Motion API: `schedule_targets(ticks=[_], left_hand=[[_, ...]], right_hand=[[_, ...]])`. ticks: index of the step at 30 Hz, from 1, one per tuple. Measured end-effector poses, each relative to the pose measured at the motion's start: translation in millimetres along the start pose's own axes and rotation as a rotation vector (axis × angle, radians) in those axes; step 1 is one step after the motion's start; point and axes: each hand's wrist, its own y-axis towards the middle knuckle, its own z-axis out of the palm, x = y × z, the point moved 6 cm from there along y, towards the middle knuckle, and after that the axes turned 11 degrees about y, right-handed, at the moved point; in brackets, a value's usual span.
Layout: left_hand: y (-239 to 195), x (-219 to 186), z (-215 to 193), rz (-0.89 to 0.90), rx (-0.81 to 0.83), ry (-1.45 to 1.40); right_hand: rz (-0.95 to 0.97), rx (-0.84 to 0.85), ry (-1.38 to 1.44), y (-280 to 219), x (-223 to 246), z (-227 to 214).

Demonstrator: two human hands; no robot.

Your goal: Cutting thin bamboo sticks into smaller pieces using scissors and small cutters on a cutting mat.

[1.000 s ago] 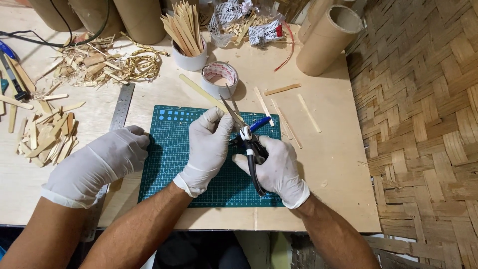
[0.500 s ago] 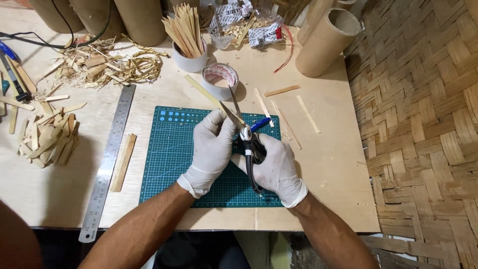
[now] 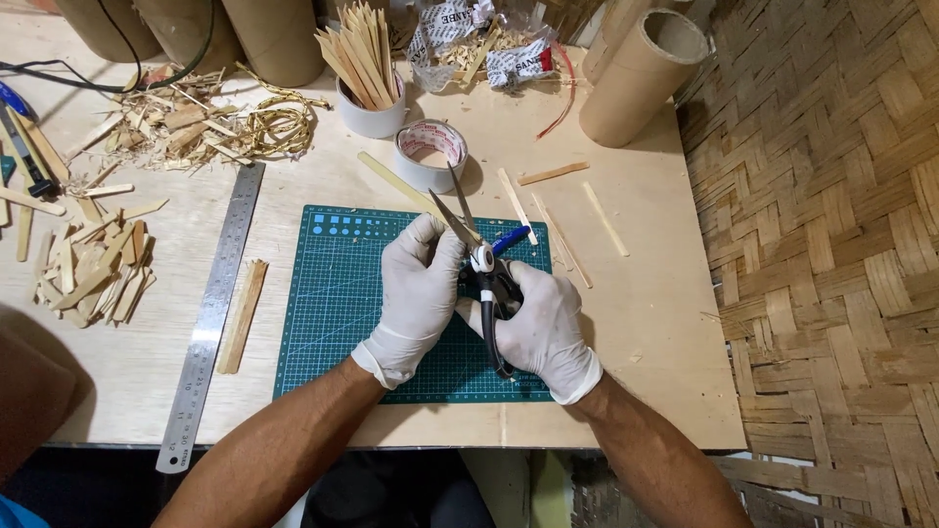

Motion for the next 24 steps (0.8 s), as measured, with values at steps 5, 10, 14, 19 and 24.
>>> schedule_targets(ticks=[5, 10, 14, 19, 24], left_hand=[[1.2, 4.6, 1.0, -0.008, -0.017, -0.005], [-0.8, 3.6, 0.3, -0.014, -0.019, -0.011], [-1.5, 3.1, -0.9, 0.001, -0.022, 0.006], [-0.5, 6.7, -1.7, -0.005, -0.023, 0.003], [-1.0, 4.6, -0.9, 0.013, -0.029, 0.01]], right_hand=[[0.003, 0.004, -0.007, 2.9, -1.9, 0.3], [-0.013, -0.019, -0.028, 2.3, -2.3, 0.1], [-0.032, -0.035, -0.02, 2.5, -3.4, 0.8], [-0.035, -0.051, -0.037, 1.8, -4.3, 1.8], [-0.058, -0.067, -0.036, 1.9, -3.0, 1.4]])
